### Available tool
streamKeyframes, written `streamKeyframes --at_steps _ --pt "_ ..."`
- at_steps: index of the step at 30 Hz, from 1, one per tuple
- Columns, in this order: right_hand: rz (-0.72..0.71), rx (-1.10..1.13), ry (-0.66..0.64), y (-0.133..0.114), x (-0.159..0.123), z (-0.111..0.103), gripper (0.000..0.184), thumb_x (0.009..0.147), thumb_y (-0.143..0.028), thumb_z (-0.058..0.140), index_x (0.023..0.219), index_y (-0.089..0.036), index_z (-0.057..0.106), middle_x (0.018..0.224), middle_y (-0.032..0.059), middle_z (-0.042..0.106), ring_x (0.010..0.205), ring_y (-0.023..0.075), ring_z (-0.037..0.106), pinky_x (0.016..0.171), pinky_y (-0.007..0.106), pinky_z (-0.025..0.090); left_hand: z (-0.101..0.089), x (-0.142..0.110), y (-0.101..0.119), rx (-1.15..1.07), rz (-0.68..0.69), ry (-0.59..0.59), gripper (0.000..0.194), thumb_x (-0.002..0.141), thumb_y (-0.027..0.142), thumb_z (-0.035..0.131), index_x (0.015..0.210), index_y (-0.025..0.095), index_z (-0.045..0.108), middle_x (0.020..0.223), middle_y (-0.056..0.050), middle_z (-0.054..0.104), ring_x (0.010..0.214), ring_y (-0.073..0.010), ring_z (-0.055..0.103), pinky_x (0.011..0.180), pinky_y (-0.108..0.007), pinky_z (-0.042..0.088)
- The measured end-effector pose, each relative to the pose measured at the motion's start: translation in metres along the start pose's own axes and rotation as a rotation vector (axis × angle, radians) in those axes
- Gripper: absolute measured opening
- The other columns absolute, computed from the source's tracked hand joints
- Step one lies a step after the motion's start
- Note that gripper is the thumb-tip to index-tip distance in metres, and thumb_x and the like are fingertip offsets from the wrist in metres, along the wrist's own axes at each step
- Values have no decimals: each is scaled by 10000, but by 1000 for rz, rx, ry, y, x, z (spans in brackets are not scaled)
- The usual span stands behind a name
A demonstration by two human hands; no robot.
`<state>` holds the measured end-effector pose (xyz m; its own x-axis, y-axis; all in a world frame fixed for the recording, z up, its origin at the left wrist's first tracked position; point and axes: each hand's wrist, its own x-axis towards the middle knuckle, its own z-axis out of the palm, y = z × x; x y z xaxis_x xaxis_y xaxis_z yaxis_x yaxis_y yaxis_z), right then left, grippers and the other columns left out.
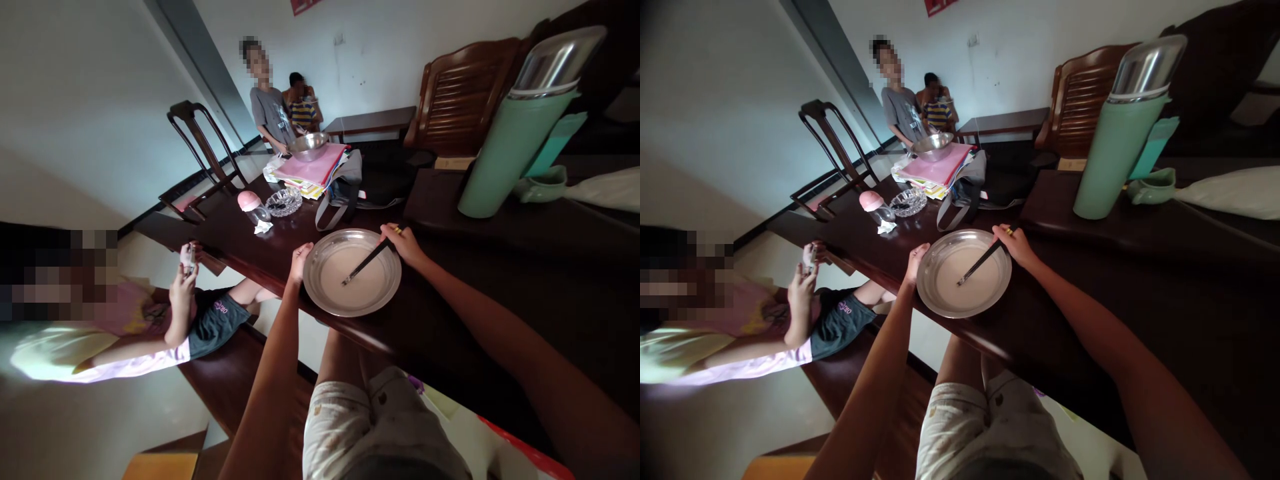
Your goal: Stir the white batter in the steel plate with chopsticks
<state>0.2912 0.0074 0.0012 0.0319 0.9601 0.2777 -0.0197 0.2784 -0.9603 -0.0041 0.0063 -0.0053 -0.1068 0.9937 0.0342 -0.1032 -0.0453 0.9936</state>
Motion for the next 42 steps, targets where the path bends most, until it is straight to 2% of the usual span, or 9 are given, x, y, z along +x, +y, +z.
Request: streamKeyframes --at_steps 5,10,15,20,25,31,34,37,42 --pt "1 6 43 0 1 -2 525 804 -694 594 543 -239 579 529 23 633 571 176 571 608 326 459 0 0 0 1 5 -4 477 701 396 795 518 189 406 502 78 340 486 -60 282 491 -223 260" --pt "6 1 -8 0 -1 2 510 766 -692 650 551 -232 603 577 35 674 589 184 600 616 335 480 0 0 0 6 7 -11 479 698 405 796 523 190 405 503 79 342 489 -59 279 488 -222 258" --pt "-1 -6 35 -1 0 -2 532 807 -697 596 537 -240 582 551 30 656 583 178 582 641 340 487 -1 -1 0 8 9 -13 483 705 407 797 529 191 403 507 78 343 493 -61 283 489 -221 265" --pt "9 -19 -24 0 -1 1 505 785 -677 641 549 -233 601 582 33 682 601 189 615 633 339 498 0 -2 1 8 6 -5 496 711 403 799 526 192 390 505 78 333 489 -60 279 483 -220 259" --pt "1 -19 30 0 1 -2 517 836 -652 584 528 -238 576 550 28 652 574 171 579 649 336 490 0 -1 1 9 4 -6 477 697 403 804 523 188 414 505 75 349 489 -61 292 486 -222 269" --pt "-3 -13 3 -2 0 0 486 794 -653 639 549 -234 607 583 30 676 607 183 608 649 335 495 0 -1 0 9 13 -2 472 696 412 801 534 188 418 507 78 356 494 -60 295 494 -217 280" --pt "-1 -9 29 -3 0 -2 510 813 -665 602 535 -236 587 549 27 655 578 176 586 632 333 488 1 -1 1 11 10 -3 483 698 404 803 526 188 407 501 79 354 495 -61 297 497 -216 286" --pt "7 -15 -4 -3 0 -2 509 797 -659 631 522 -233 586 544 29 656 561 176 584 611 331 488 2 -1 2 14 1 3 476 697 394 802 521 186 412 494 78 358 490 -61 290 488 -217 271" --pt "-6 -14 33 -3 1 -3 501 811 -659 617 540 -240 591 574 25 666 598 178 597 674 339 508 2 -2 3 8 -1 9 478 703 389 797 516 189 406 493 78 345 479 -59 286 483 -220 267"
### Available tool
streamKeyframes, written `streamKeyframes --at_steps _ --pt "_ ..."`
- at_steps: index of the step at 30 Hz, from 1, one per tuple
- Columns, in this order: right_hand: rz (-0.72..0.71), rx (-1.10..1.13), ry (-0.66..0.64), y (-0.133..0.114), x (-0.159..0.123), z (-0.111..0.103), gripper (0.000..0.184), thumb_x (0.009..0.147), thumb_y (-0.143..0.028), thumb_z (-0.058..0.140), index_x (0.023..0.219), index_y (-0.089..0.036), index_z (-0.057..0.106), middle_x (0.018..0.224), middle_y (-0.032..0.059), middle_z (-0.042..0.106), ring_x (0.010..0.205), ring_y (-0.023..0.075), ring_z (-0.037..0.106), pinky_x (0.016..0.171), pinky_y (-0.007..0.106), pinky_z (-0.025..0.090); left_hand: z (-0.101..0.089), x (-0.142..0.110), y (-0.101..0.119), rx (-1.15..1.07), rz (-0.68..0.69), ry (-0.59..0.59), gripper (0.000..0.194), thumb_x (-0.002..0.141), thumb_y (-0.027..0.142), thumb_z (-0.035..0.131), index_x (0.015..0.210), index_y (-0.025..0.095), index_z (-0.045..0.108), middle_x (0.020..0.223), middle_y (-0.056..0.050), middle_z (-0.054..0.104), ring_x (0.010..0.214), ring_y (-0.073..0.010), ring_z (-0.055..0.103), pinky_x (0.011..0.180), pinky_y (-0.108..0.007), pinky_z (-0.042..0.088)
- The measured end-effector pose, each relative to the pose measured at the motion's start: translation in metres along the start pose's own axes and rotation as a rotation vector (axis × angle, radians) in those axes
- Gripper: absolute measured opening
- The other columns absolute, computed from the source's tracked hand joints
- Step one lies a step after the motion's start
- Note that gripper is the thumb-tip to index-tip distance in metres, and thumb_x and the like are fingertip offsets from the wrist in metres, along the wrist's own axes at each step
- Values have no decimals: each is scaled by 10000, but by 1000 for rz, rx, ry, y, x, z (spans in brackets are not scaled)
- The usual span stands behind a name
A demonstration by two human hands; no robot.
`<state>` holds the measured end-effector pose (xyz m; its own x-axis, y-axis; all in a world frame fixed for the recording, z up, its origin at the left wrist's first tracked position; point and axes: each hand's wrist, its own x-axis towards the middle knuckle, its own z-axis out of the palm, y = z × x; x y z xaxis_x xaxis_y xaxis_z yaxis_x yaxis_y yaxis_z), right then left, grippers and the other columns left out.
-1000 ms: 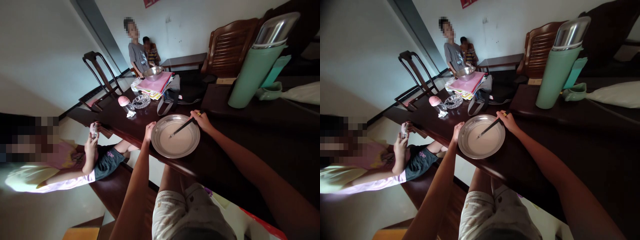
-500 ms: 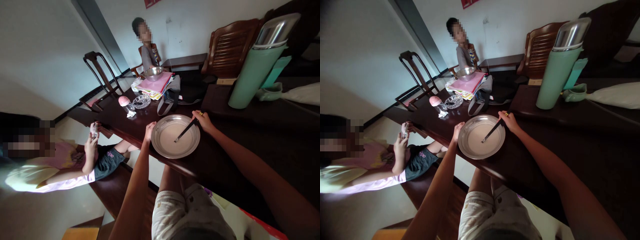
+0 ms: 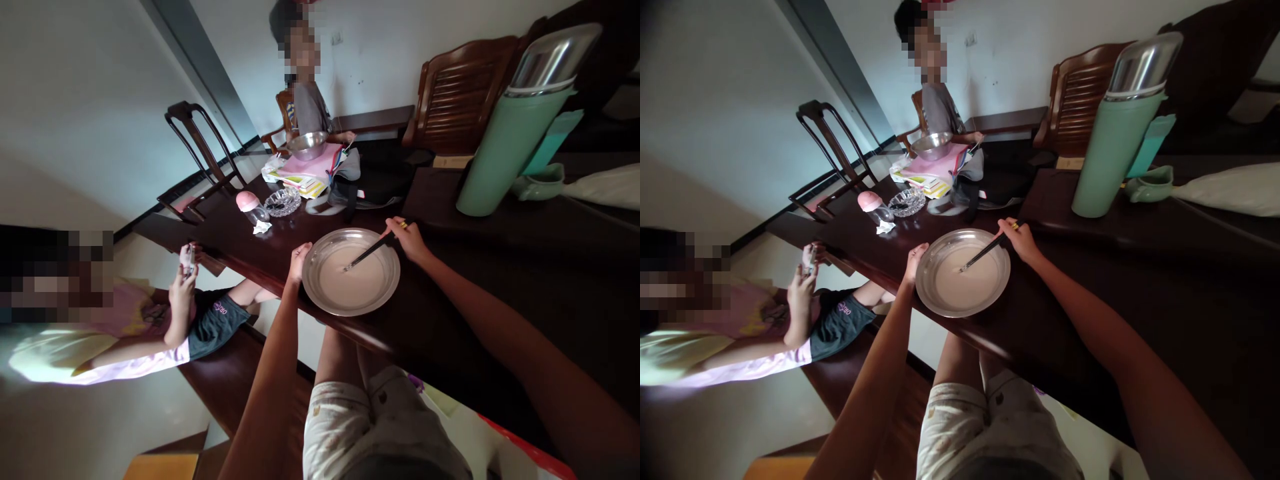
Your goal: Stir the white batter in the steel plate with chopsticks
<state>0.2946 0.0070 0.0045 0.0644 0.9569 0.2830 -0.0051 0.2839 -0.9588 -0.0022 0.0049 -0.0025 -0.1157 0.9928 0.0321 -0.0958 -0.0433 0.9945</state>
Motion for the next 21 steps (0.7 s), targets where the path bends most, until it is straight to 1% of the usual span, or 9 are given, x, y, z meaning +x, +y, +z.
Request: streamKeyframes --at_steps 3,6,9,11,13,16,18,21 --pt "4 3 -1 0 0 0 528 817 -685 586 528 -244 574 540 23 644 572 178 585 657 344 503 0 -1 0 -3 -5 0 476 692 396 805 516 188 414 496 76 355 479 -59 293 481 -220 266" --pt "6 -5 -38 1 -1 3 516 772 -696 637 536 -239 592 566 27 665 590 184 599 655 342 501 1 -1 0 -5 -6 5 480 694 398 804 515 189 410 493 79 351 476 -59 290 479 -219 265" --pt "1 -3 -14 2 -1 3 516 785 -699 618 550 -240 592 585 26 673 608 182 602 670 339 498 1 -2 0 -7 -3 7 473 700 397 798 520 189 412 498 79 354 476 -58 294 481 -216 270" --pt "3 -1 3 2 -1 2 529 807 -698 589 540 -242 578 565 23 661 583 175 581 656 338 490 0 -3 1 -8 -2 4 461 703 393 794 525 188 421 506 76 363 480 -59 302 483 -217 277" --pt "9 -3 -16 2 -1 3 536 802 -698 596 525 -240 579 547 23 655 559 172 568 631 337 485 0 -3 1 -8 -1 5 454 710 382 791 527 188 423 512 75 364 483 -60 306 484 -218 280" --pt "14 -7 -58 1 -3 4 524 764 -703 641 529 -237 602 570 26 677 583 183 594 630 335 500 0 -3 1 -5 -2 9 454 721 363 789 526 187 419 513 77 355 482 -58 304 484 -217 281" --pt "15 -3 -46 1 -2 4 521 762 -709 637 542 -238 600 581 25 682 597 186 603 644 337 508 0 -3 1 -3 -4 10 457 726 361 790 527 185 418 512 77 355 481 -58 302 484 -215 279" --pt "21 7 -18 2 0 2 534 788 -710 600 532 -241 574 548 24 649 574 181 591 639 340 506 0 -1 0 -1 -6 8 461 728 373 789 527 186 419 508 77 359 477 -59 298 480 -217 273"
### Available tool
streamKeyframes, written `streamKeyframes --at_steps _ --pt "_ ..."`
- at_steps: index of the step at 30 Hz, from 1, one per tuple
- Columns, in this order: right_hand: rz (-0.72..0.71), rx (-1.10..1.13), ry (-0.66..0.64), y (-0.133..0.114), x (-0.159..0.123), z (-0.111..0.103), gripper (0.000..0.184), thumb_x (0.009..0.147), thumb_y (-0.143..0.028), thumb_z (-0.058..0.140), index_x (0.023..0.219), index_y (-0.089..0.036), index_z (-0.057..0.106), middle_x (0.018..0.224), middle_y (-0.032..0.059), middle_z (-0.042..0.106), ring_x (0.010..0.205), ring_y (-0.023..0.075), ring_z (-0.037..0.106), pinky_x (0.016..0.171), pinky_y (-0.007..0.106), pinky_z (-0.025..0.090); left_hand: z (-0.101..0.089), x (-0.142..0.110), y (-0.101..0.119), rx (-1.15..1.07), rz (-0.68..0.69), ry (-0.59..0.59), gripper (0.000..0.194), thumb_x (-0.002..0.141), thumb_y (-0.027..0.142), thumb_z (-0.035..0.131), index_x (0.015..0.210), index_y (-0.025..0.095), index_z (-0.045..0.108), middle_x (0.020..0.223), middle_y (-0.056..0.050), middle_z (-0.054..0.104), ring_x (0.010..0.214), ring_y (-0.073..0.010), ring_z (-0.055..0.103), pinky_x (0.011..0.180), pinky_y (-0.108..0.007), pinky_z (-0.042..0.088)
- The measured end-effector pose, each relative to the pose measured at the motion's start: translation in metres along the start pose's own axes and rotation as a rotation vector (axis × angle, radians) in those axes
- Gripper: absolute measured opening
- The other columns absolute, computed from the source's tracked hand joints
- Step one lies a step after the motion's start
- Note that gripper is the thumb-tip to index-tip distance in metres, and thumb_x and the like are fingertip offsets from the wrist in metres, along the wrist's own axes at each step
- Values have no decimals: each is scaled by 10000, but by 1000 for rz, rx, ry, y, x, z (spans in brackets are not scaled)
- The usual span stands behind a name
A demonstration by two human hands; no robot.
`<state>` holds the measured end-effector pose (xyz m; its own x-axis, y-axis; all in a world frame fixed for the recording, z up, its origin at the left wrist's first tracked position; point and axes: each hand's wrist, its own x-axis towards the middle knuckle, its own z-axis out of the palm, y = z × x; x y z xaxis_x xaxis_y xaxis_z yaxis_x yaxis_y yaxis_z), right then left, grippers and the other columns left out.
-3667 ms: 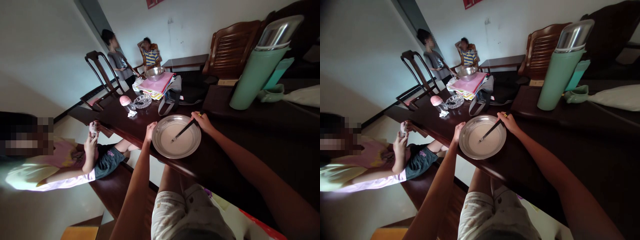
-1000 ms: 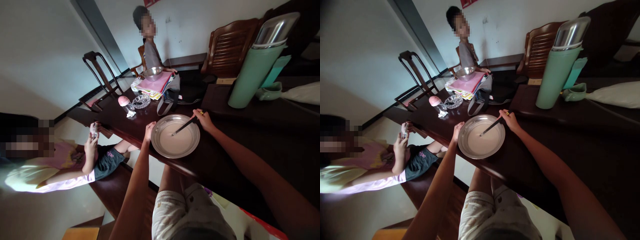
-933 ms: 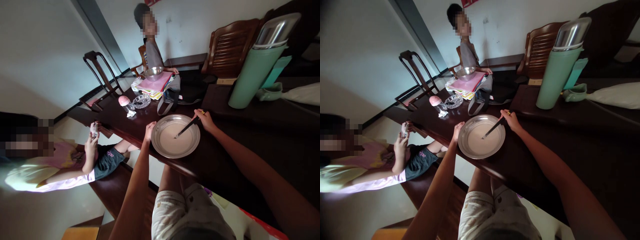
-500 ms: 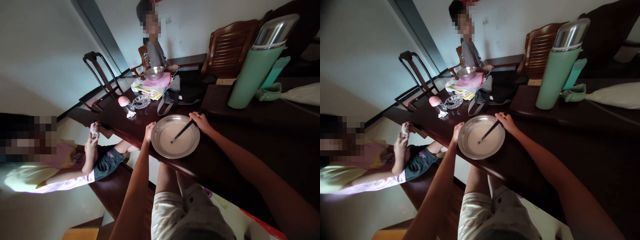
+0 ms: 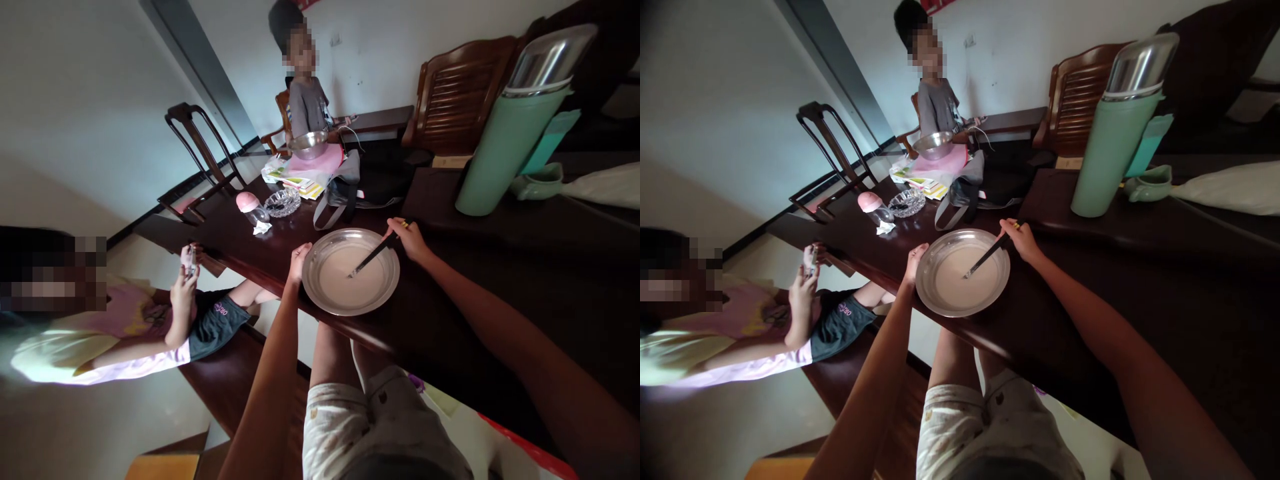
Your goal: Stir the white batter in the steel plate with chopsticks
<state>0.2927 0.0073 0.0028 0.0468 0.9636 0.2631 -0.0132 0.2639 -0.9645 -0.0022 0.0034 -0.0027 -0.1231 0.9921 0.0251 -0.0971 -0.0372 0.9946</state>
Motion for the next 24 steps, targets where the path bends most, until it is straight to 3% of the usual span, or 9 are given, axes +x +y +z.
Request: streamKeyframes --at_steps 24 --pt "-9 2 -24 1 0 2 525 762 -702 654 536 -231 601 566 26 660 590 182 603 640 337 496 0 1 0 -4 9 -11 490 680 419 810 521 188 407 496 82 349 482 -57 290 485 -215 265"
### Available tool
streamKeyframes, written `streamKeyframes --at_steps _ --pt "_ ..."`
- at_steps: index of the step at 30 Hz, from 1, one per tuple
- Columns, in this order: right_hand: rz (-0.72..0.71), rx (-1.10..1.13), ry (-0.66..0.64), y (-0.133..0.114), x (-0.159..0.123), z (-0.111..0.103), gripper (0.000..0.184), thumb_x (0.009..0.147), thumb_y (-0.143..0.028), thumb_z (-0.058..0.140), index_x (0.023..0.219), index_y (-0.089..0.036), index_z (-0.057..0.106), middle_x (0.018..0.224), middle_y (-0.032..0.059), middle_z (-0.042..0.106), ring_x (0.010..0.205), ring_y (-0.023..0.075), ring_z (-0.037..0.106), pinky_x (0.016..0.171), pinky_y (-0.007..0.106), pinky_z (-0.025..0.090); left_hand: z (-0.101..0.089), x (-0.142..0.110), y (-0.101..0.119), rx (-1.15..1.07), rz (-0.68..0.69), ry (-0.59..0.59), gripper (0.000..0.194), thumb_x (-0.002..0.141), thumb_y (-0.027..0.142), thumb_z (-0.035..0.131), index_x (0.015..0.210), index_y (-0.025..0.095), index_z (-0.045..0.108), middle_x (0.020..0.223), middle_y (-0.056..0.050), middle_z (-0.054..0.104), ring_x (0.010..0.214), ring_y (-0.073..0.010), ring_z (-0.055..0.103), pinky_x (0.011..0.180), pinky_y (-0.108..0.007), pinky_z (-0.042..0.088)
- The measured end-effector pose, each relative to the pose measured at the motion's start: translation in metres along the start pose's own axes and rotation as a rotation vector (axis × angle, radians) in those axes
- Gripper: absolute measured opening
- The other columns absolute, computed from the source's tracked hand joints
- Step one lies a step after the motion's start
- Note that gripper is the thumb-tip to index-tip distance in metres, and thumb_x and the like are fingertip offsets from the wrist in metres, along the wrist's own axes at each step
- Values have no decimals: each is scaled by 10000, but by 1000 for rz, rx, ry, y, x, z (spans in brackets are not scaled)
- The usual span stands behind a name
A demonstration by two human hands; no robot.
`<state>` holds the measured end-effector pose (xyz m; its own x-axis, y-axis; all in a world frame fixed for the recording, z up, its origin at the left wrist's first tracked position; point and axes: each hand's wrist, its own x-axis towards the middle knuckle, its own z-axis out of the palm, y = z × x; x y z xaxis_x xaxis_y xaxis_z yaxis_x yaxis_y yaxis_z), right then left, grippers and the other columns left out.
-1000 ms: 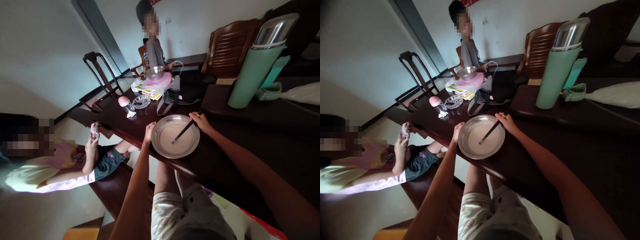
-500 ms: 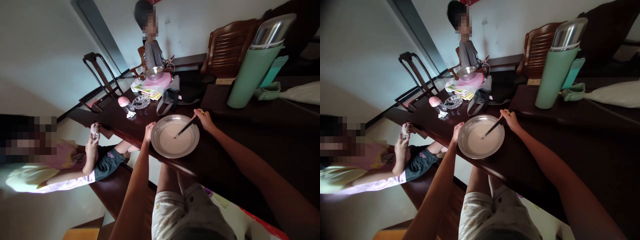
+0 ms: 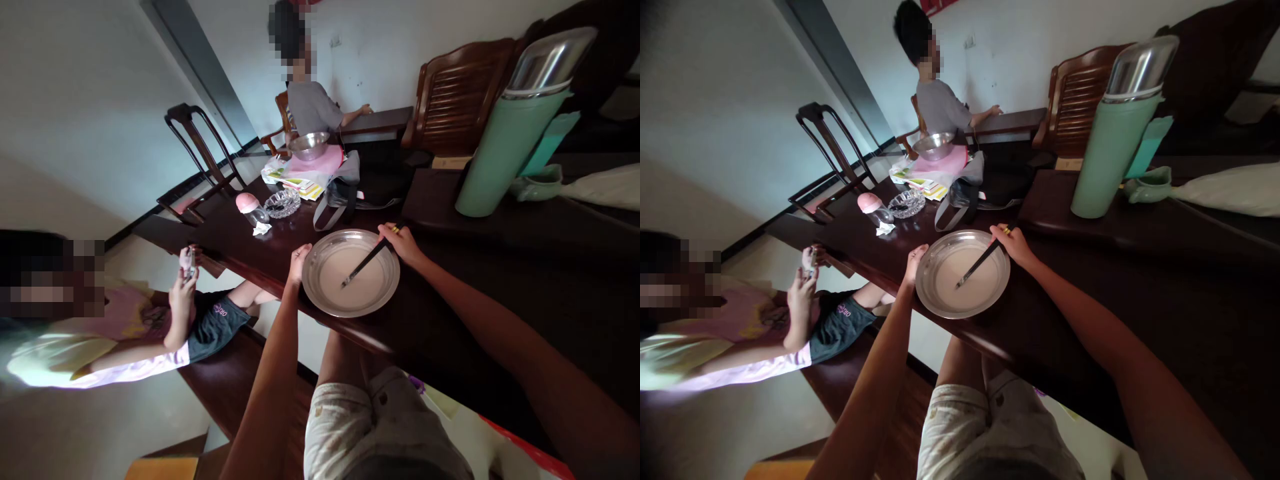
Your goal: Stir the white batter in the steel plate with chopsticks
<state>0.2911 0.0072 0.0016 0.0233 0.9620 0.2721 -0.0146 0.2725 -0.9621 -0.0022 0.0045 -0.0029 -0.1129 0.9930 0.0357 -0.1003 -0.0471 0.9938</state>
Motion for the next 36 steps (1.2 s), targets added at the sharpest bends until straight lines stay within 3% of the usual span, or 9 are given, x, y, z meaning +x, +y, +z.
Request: streamKeyframes --at_steps 7,22,28,32,36 --pt "7 -10 -1 2 1 -1 515 794 -666 628 523 -231 583 544 28 648 561 177 582 600 327 483 0 3 -2 0 -7 0 481 684 415 807 524 188 414 498 80 357 477 -57 296 484 -216 261" --pt "-11 20 62 0 2 -2 512 804 -663 616 529 -233 582 556 30 637 586 177 575 660 347 477 -2 1 -2 6 14 -8 492 681 423 807 527 190 401 510 77 343 490 -59 288 490 -219 265" --pt "-12 9 7 0 2 1 488 781 -630 665 519 -223 610 565 33 650 593 177 584 660 342 484 -3 0 -1 8 18 -10 482 672 428 807 529 190 413 511 76 348 489 -58 291 486 -217 265" --pt "-18 4 66 -2 3 -2 505 821 -645 607 531 -232 586 573 28 650 604 174 569 665 338 482 -3 0 0 10 20 -13 485 673 419 805 523 191 405 508 77 338 488 -57 286 485 -218 264" --pt "3 4 1 -2 1 -1 507 782 -655 646 513 -229 592 542 30 635 579 178 572 623 335 469 -2 0 1 11 17 -15 488 682 401 805 517 192 395 504 78 329 489 -58 280 485 -219 264"
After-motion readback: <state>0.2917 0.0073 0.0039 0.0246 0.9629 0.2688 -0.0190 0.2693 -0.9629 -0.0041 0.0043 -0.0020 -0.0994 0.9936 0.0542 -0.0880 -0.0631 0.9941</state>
